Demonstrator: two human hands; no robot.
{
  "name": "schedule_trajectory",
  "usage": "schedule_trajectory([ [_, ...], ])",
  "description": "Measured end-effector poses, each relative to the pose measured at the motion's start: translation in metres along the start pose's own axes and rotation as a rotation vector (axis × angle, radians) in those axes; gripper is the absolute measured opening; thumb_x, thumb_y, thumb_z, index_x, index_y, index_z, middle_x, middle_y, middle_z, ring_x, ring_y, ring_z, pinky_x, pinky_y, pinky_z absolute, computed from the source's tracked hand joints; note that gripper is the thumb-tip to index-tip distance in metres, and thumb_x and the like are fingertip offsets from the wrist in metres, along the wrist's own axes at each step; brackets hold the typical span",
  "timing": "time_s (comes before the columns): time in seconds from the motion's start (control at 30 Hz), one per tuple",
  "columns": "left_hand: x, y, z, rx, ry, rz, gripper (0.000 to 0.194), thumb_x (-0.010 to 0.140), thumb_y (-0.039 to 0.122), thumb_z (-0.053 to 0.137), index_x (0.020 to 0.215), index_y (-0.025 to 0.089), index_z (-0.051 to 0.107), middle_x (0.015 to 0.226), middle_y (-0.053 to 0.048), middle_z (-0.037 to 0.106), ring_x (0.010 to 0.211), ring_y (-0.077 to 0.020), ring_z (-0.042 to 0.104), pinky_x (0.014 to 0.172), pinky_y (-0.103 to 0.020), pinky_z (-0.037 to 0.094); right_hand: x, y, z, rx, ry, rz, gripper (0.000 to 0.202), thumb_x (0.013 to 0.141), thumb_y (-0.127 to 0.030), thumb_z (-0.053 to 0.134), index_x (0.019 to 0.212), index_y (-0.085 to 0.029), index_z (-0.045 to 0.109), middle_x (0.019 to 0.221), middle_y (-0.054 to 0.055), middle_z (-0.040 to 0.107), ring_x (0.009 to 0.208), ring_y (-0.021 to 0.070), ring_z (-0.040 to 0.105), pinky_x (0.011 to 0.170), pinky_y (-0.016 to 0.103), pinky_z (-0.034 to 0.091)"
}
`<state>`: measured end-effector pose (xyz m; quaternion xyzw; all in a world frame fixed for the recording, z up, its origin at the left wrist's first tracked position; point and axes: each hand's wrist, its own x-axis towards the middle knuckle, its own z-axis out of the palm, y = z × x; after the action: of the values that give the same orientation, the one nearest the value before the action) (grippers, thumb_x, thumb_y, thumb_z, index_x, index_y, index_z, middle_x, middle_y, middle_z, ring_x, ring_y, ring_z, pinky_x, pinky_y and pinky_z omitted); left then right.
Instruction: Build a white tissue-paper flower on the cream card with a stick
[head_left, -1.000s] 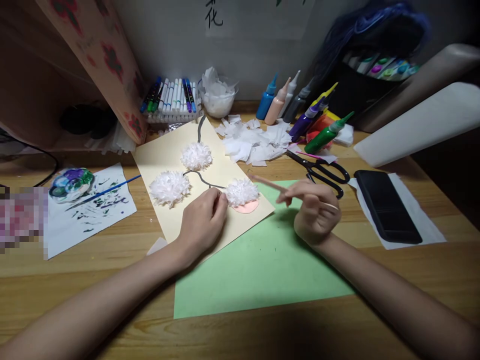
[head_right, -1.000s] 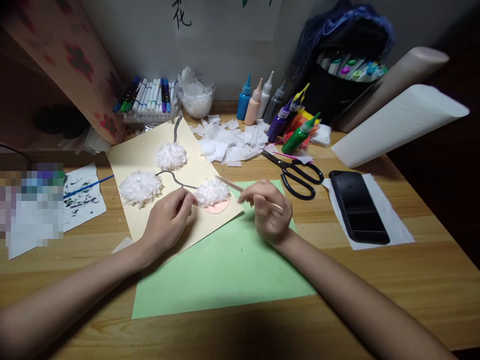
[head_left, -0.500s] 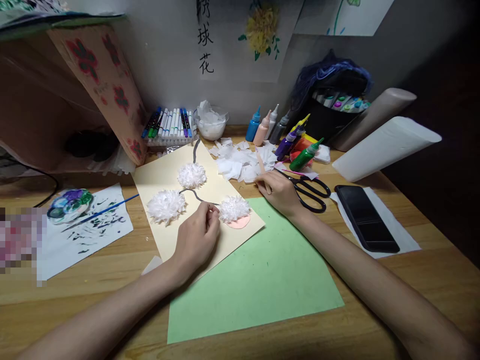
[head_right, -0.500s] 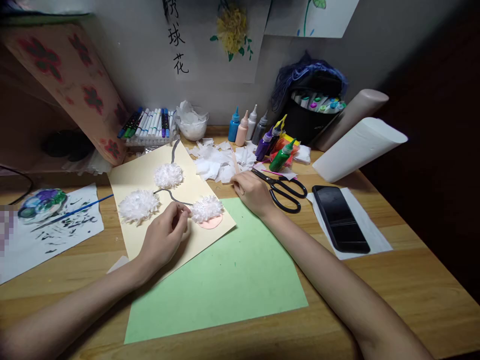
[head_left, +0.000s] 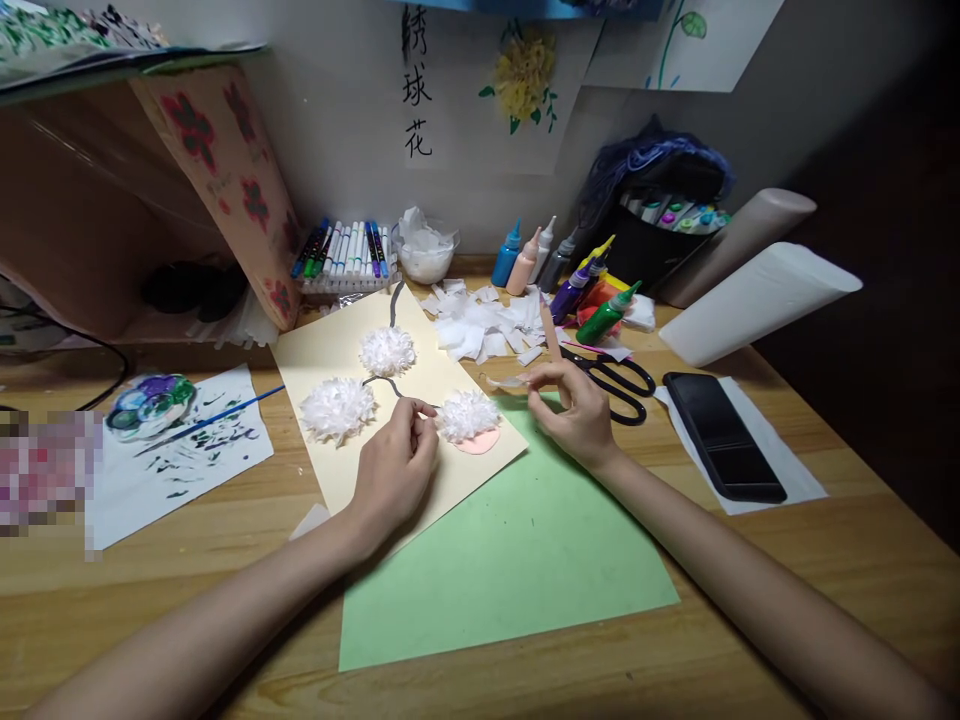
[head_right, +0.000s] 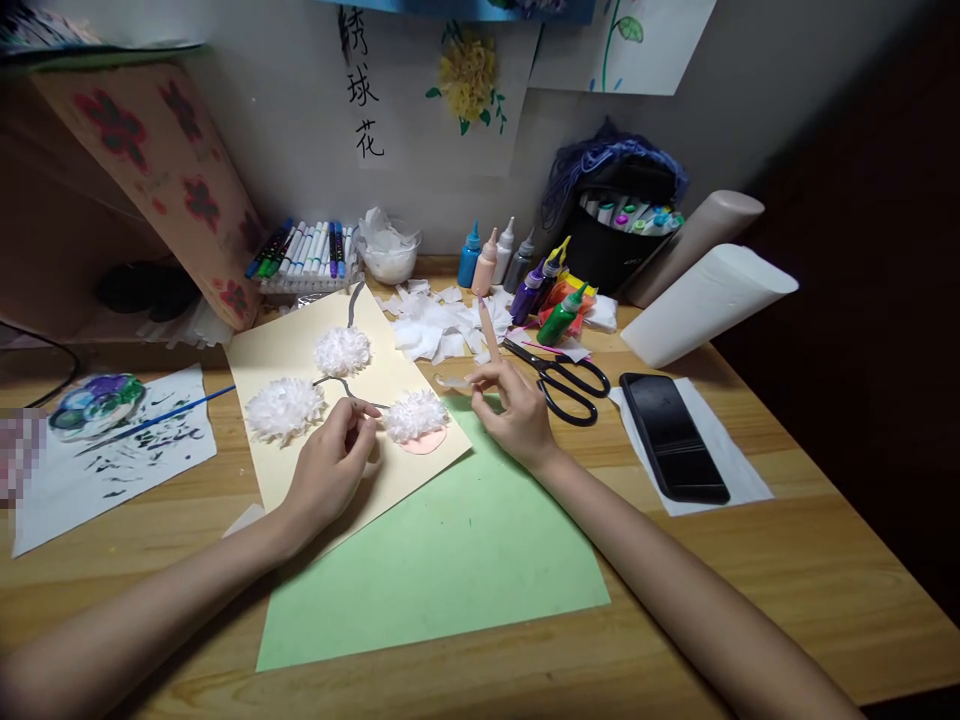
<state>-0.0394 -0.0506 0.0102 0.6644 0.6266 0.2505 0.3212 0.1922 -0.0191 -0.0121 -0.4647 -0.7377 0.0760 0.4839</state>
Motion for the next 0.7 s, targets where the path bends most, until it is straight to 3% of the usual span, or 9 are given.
schedule_trajectory([
  [0.13, -0.002, -0.002, 0.002, -0.042, -0.024, 0.189, 0.018, 0.091, 0.029, 0.040, 0.107, 0.022, 0.047, 0.067, 0.005, 0.049, 0.058, -0.0105, 0.047, 0.058, -0.023, 0.035, -0.013, -0.008, -0.002, 0.081, 0.008, -0.005, 0.021, 0.076, -0.007, 0.059, 0.093, -0.020, 0.057, 0.084, 0.003, 0.064, 0.076, 0.0157, 0.065, 0.068, 0.030, 0.054],
  [0.27, -0.003, -0.005, 0.004, -0.027, -0.041, 0.447, 0.029, 0.091, 0.026, 0.045, 0.119, 0.020, 0.046, 0.065, 0.005, 0.049, 0.056, -0.0087, 0.046, 0.056, -0.020, 0.035, -0.024, -0.024, -0.003, 0.134, -0.031, -0.146, 0.026, 0.076, -0.004, 0.059, 0.096, -0.021, 0.056, 0.083, 0.003, 0.066, 0.076, 0.0159, 0.066, 0.066, 0.029, 0.054],
  [0.43, -0.004, -0.007, 0.004, -0.011, -0.012, 0.662, 0.016, 0.088, 0.025, 0.052, 0.100, 0.019, 0.060, 0.061, 0.004, 0.055, 0.053, -0.0074, 0.046, 0.053, -0.019, 0.034, -0.033, -0.041, -0.005, 0.141, -0.113, -0.291, 0.032, 0.075, -0.001, 0.060, 0.100, -0.019, 0.055, 0.084, 0.004, 0.069, 0.078, 0.0150, 0.067, 0.065, 0.027, 0.056],
  [0.57, -0.005, -0.007, 0.003, -0.017, -0.016, 0.730, 0.012, 0.087, 0.023, 0.052, 0.087, 0.017, 0.063, 0.059, 0.002, 0.057, 0.052, -0.0077, 0.046, 0.053, -0.020, 0.035, -0.034, -0.043, -0.007, 0.123, -0.113, -0.330, 0.032, 0.073, 0.000, 0.061, 0.100, -0.018, 0.055, 0.083, 0.006, 0.069, 0.076, 0.0152, 0.066, 0.063, 0.027, 0.056],
  [0.7, -0.006, -0.008, 0.000, -0.040, -0.135, 0.685, 0.014, 0.085, 0.025, 0.054, 0.080, 0.016, 0.063, 0.056, 0.003, 0.056, 0.049, -0.0075, 0.045, 0.052, -0.020, 0.033, -0.034, -0.040, -0.007, 0.159, -0.089, -0.263, 0.039, 0.074, -0.004, 0.062, 0.109, -0.019, 0.055, 0.085, 0.006, 0.070, 0.077, 0.0166, 0.068, 0.065, 0.029, 0.058],
])
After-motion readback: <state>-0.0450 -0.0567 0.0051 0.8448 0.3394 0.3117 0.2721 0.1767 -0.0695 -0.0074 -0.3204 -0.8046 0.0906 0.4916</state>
